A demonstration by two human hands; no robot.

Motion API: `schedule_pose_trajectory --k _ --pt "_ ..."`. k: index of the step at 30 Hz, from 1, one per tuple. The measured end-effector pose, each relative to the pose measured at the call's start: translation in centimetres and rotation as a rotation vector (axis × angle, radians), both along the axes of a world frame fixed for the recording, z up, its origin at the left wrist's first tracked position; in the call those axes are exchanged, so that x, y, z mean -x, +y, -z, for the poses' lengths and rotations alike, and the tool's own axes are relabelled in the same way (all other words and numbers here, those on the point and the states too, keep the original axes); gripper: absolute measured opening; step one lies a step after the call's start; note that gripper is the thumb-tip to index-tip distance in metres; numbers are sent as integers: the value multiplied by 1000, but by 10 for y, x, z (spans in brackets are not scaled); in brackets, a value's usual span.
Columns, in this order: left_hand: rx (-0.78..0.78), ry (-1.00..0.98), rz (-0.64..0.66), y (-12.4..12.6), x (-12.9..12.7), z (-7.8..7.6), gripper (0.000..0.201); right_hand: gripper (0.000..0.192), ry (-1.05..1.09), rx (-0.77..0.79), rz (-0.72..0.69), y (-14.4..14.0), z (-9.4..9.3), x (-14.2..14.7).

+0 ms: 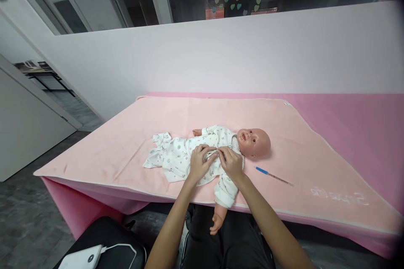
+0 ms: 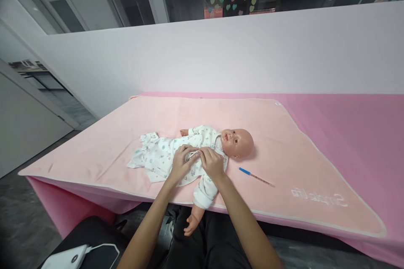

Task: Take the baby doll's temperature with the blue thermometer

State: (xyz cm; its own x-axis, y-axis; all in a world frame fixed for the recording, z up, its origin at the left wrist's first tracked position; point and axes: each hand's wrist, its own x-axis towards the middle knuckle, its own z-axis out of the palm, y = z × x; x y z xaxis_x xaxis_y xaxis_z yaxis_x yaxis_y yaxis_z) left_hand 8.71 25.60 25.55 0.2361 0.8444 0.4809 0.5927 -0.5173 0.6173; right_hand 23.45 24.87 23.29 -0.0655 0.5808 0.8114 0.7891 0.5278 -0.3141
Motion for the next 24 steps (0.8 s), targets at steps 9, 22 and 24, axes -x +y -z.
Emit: schedule_pose_trajectory --k 9,22,24 --pt "2 18 9 4 2 3 20 15 -25 -8 34 2 2 1" --pt "97 -115 66 13 2 4 11 15 -66 6 44 2 2 2" --pt "105 -110 74 14 2 3 9 16 -66 8 39 1 2 2"
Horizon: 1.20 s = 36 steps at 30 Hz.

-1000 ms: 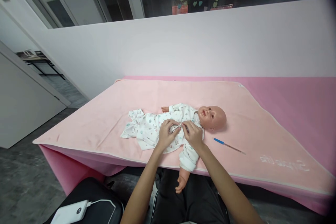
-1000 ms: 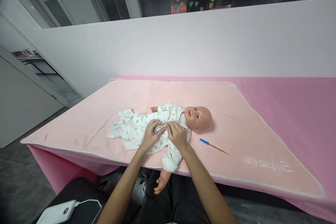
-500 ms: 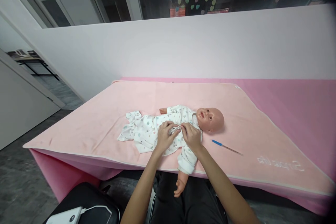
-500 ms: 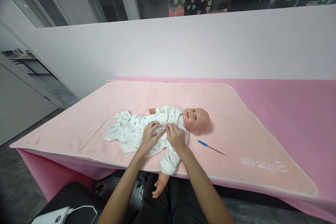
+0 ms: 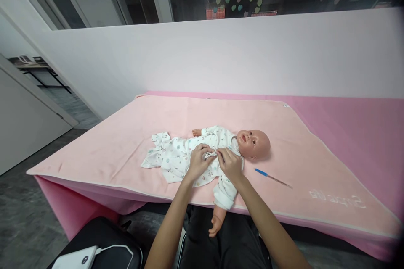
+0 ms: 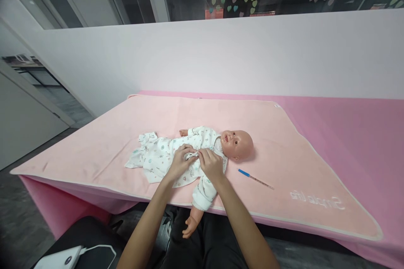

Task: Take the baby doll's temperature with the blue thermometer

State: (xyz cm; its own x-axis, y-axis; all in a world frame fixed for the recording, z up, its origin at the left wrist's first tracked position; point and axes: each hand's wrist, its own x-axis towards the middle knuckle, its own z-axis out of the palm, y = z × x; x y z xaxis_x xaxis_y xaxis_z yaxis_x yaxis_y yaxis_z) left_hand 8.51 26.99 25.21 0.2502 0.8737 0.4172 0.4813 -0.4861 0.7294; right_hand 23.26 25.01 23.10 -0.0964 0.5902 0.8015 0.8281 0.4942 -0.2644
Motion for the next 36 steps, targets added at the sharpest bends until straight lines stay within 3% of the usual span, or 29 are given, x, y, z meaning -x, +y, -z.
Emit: schedule_pose_trajectory --k 8,17,22,26,36 --pt "6 -73 -23 2 -1 3 6 15 9 -11 -25 -1 0 -1" --pt "-18 -191 -40 -1 -4 7 23 16 43 6 -25 1 0 0" --pt "-18 -237 -52 -6 -3 3 5 17 68 4 -34 0 -1 -1" --pt "-44 -179 -41 -9 -3 0 19 17 63 -12 -42 0 -2 -1" --pt "-43 -89 -60 -8 -4 -1 21 17 34 -13 23 -2 -3 -1"
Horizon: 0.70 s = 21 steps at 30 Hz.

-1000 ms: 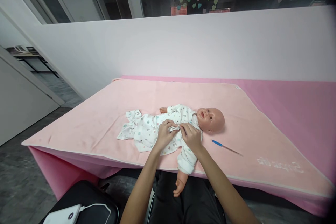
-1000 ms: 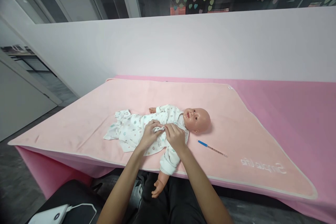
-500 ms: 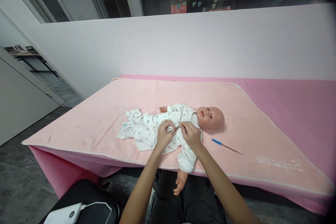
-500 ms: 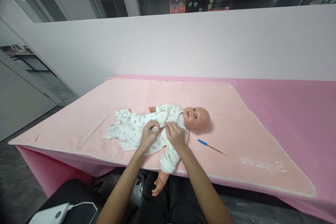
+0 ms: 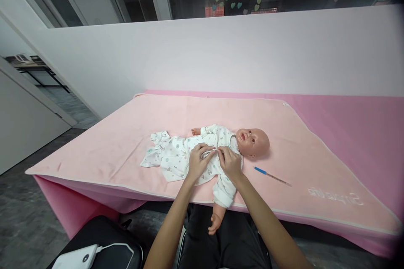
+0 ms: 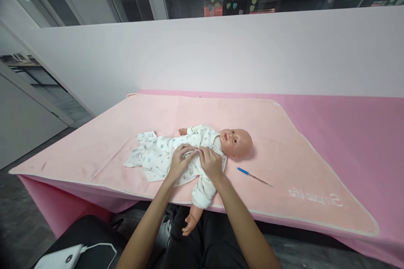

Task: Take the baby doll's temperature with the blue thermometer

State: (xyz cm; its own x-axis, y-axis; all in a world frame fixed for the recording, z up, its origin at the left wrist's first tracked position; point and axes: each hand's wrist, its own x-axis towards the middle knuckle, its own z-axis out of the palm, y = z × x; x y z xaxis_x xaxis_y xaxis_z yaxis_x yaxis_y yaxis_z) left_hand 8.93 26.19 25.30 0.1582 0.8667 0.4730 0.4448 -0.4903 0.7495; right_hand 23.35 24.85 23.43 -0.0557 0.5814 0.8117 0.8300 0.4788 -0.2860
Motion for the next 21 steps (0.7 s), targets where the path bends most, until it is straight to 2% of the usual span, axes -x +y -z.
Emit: schedule_pose_trajectory --k 6,13,17,21 --pt "19 -86 33 3 1 3 19 14 -21 4 29 0 0 1" --pt "24 -129 22 4 1 6 17 14 -37 44 0 -1 0 1" --pt "-14 -67 -5 1 1 3 16 14 -29 35 -16 -1 0 2" --pt "-61 91 -33 -3 0 0 14 15 -20 29 -26 -1 -1 1"
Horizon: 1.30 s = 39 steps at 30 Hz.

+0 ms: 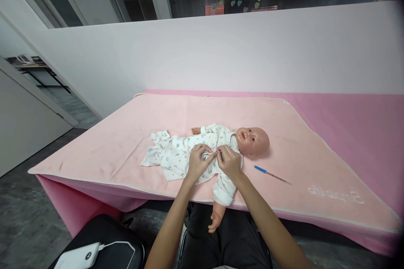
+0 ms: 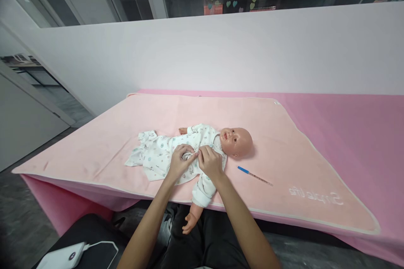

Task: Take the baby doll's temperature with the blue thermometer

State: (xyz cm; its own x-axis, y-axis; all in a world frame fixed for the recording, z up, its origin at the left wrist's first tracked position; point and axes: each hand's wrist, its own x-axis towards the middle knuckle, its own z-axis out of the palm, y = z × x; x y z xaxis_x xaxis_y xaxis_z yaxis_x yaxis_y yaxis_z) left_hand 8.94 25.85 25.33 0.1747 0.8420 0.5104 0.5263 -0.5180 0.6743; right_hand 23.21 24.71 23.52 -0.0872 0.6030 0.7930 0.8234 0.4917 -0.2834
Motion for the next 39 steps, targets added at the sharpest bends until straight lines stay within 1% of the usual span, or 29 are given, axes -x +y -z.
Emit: schedule_pose_trajectory --k 4,8,12,16,24,29,33,39 --pt "-56 149 -38 -5 -2 1 14 17 -2 8 4 0 0 -1" --pt "-68 195 -35 -7 -2 2 19 16 -8 18 7 0 0 -1" --pt "-51 176 -21 -3 0 3 17 17 -4 17 8 0 1 -1" --pt "26 130 25 2 2 1 15 18 -5 27 9 0 1 -1" --pt "139 -68 115 5 7 1 20 16 18 22 -1 0 2 -1" --pt "191 -120 158 4 10 1 23 17 28 23 -18 -1 1 -2" --pt "154 -97 151 3 9 -1 23 16 31 24 -38 -2 -1 -2" --pt "105 58 128 1 7 -7 23 15 58 33 -63 -1 1 -2"
